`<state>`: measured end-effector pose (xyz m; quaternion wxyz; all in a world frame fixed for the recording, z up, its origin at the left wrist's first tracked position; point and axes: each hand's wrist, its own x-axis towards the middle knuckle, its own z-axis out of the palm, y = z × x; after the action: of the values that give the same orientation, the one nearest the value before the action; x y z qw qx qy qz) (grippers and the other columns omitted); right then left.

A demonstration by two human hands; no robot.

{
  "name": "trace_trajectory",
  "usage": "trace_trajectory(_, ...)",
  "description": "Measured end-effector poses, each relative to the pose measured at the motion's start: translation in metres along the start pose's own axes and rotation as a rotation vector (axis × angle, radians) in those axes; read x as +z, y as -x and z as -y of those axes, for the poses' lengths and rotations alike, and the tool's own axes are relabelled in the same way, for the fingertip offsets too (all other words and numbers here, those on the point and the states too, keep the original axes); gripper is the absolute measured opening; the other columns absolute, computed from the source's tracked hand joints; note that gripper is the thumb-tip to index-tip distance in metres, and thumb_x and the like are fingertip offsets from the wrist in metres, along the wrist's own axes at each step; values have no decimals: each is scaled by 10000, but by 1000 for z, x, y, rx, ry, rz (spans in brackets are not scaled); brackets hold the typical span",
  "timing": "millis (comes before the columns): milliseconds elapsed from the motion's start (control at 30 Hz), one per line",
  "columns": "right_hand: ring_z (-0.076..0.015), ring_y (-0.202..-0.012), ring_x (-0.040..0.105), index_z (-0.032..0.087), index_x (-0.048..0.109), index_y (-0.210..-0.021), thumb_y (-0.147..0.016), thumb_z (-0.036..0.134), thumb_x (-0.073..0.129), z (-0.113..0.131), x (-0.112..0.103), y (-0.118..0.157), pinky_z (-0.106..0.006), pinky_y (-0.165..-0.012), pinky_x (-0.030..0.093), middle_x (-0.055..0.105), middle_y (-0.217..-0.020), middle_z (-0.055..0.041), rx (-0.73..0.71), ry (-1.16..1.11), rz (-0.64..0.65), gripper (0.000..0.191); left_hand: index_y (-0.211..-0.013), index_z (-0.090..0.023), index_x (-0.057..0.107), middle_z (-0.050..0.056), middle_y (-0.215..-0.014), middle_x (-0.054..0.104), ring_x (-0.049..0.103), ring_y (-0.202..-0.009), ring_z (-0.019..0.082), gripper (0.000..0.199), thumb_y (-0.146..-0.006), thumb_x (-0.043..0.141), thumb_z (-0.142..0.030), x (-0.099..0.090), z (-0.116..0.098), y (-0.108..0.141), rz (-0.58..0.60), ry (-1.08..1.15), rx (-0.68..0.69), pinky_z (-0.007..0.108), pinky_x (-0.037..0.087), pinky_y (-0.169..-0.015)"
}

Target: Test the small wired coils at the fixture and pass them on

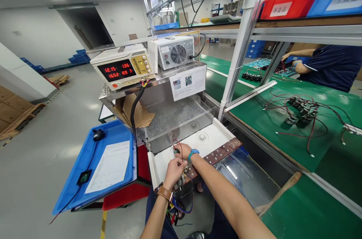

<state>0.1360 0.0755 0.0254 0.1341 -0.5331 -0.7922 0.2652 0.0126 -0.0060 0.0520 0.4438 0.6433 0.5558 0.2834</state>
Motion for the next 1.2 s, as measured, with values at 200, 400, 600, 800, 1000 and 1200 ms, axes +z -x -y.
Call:
trace_trajectory(200, -190, -894, 599, 204, 668, -1029, -750, 218, 642, 6, 1, 4, -266, -802, 431, 653, -1057, -52, -8, -11, -21, 280, -566, -220, 504, -20, -543, 527, 506, -576, 157, 271, -707, 604, -429, 1, -2, 3, -45, -9, -24, 280, 354, -588)
trace_trajectory(400, -208, -940, 611, 216, 669, -1044, -714, 199, 646, 5, 8, 1, -282, -849, 433, 663, -1083, -60, 5, -54, -56, 332, -538, -221, 478, -21, -539, 532, 513, -572, 159, 231, -678, 635, -317, 1, 0, 3, -98, -42, -4, 286, 351, -585)
trace_trajectory(600, -208, -944, 614, 211, 655, -1076, -714, 200, 655, 7, 6, 3, -275, -836, 435, 668, -1090, -64, 39, -65, -64, 362, -569, -219, 491, -17, -557, 549, 522, -598, 170, 224, -709, 622, -334, 2, 4, 3, -87, -51, 0, 290, 351, -602)
trace_trajectory(800, -195, -918, 604, 193, 653, -1021, -724, 213, 675, 5, 2, 1, -270, -816, 433, 667, -1062, -63, 51, -52, -44, 299, -607, -217, 499, -25, -602, 552, 511, -620, 158, 199, -728, 596, -341, 3, 8, 3, -54, -27, -10, 287, 355, -636)
trace_trajectory(1000, -187, -879, 596, 185, 656, -970, -711, 214, 691, 2, 4, 0, -268, -790, 430, 668, -1027, -61, 32, -60, -45, 263, -608, -216, 492, -42, -571, 529, 496, -590, 146, 213, -733, 600, -351, 2, 5, 4, -40, -28, 5, 274, 338, -604)
trace_trajectory(1200, -172, -841, 578, 179, 647, -942, -712, 211, 693, 4, 2, 0, -256, -758, 416, 663, -999, -51, 44, -53, -49, 236, -621, -214, 501, -42, -579, 531, 496, -593, 144, 197, -735, 599, -340, 1, 3, 5, -44, -40, 13, 273, 337, -601)
